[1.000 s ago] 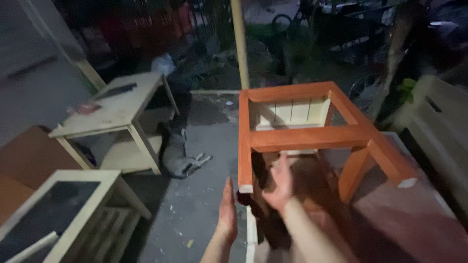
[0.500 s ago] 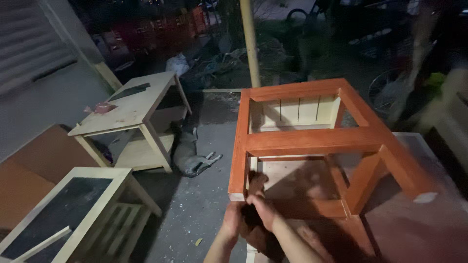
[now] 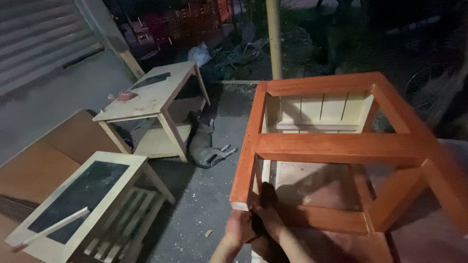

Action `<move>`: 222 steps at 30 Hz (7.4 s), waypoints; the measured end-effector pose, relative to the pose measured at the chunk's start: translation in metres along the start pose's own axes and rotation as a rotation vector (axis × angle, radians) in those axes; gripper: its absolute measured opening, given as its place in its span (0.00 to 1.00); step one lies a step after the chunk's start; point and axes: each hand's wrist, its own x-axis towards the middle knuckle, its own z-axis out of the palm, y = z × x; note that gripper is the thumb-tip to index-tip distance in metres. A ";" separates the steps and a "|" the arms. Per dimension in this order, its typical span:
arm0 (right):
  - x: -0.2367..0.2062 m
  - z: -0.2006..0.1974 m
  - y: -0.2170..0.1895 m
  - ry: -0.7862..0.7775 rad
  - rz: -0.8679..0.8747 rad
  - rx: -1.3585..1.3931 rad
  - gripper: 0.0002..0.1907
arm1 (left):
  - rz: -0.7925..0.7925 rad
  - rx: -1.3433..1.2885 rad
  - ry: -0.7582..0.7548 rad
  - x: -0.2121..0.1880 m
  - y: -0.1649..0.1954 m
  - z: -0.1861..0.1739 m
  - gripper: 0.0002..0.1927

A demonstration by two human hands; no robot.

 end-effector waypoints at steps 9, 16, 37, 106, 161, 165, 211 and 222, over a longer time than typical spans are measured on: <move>0.013 -0.004 -0.060 -0.270 -0.521 0.438 0.31 | 0.165 0.617 0.387 -0.012 0.000 -0.017 0.21; -0.002 0.001 -0.001 -0.117 -0.510 0.030 0.40 | 0.152 0.841 0.443 -0.007 0.000 -0.029 0.18; 0.013 -0.008 -0.057 0.040 -0.676 -0.163 0.28 | 0.158 1.041 0.370 -0.002 0.009 0.009 0.19; -0.087 -0.135 -0.132 0.178 -0.302 1.498 0.26 | 0.287 1.914 0.365 -0.022 0.076 0.165 0.39; -0.035 -0.021 -0.163 0.020 -0.555 1.236 0.22 | 0.403 1.673 0.303 -0.031 0.061 0.154 0.42; -0.063 -0.025 -0.151 0.032 -0.524 1.246 0.23 | 0.402 1.651 0.319 -0.029 0.060 0.151 0.42; -0.149 -0.150 -0.071 0.698 -0.599 1.219 0.28 | 0.235 1.710 0.402 -0.013 0.088 0.106 0.41; -0.123 -0.183 -0.100 0.675 -0.747 1.130 0.25 | 0.130 1.769 0.347 -0.009 0.080 0.127 0.42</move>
